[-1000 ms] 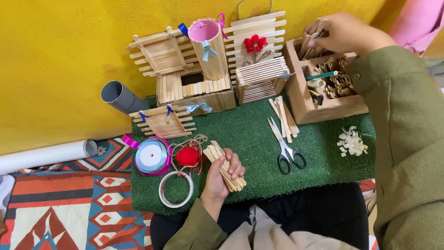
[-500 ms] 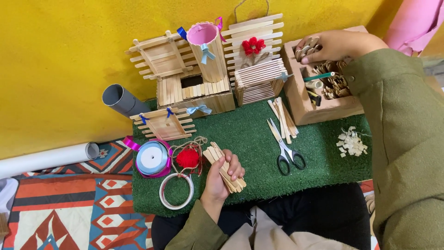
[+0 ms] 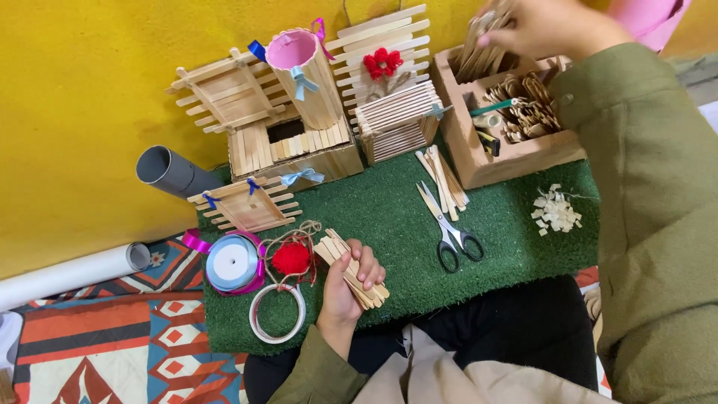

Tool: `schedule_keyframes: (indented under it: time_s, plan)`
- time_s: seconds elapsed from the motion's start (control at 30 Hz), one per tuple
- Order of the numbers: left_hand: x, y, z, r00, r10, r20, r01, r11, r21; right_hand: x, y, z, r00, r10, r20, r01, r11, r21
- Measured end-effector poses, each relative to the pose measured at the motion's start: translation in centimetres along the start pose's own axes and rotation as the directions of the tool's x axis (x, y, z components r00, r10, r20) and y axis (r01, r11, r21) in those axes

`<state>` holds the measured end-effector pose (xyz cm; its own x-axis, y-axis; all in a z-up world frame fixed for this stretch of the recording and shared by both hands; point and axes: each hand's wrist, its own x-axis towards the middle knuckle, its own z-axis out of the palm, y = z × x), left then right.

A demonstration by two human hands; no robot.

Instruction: Preparing materials for a craft project by cutting tape, handling small decorative elements, and sorting popsicle sticks.

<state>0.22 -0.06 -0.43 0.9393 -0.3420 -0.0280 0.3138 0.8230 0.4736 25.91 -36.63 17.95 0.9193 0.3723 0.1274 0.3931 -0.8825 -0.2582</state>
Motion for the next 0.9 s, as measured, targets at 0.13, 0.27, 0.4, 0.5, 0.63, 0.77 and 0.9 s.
schedule_keyframes:
  time_s: [0.13, 0.27, 0.4, 0.5, 0.63, 0.77, 0.9]
  plan:
    - [-0.1, 0.1, 0.3, 1.0, 0.003, -0.014, -0.003, 1.0, 0.016, -1.4, 0.2, -1.8, 0.989, 0.101, -0.105, -0.11, 0.99, -0.086]
    - [0.2, -0.4, -1.2, 1.0, 0.014, 0.004, -0.014, 1.0, 0.003, -3.6, -4.0, -5.9, 0.919, 0.39, -0.05, -0.378, 0.911, 0.163]
    - [0.6, -1.3, -4.2, 0.988, 0.04, 0.148, -0.052, 0.996, 0.078, -5.5, -8.4, -9.0, 0.939, 0.343, 0.026, -0.336, 0.9, 0.277]
    - [0.8, -1.4, -4.3, 0.988, 0.049, 0.149, -0.06, 0.995, 0.074, -7.2, -14.5, -12.2, 0.953, 0.291, 0.08, -0.3, 0.884, 0.357]
    - [0.9, -1.6, -5.1, 0.986, 0.061, 0.157, -0.069, 0.996, 0.05, -9.3, -21.7, -15.3, 0.965, 0.205, 0.161, -0.257, 0.85, 0.46]
    - [0.5, -1.5, -4.4, 0.988, 0.083, 0.127, -0.091, 0.994, 0.057, -9.0, -20.5, -10.4, 0.968, 0.142, 0.207, -0.233, 0.815, 0.531]
    - [-0.7, -0.5, 0.8, 0.991, 0.132, -0.019, -0.123, 0.959, 0.254, -9.3, -20.3, 0.3, 0.757, -0.437, 0.485, -0.118, 0.639, 0.76]
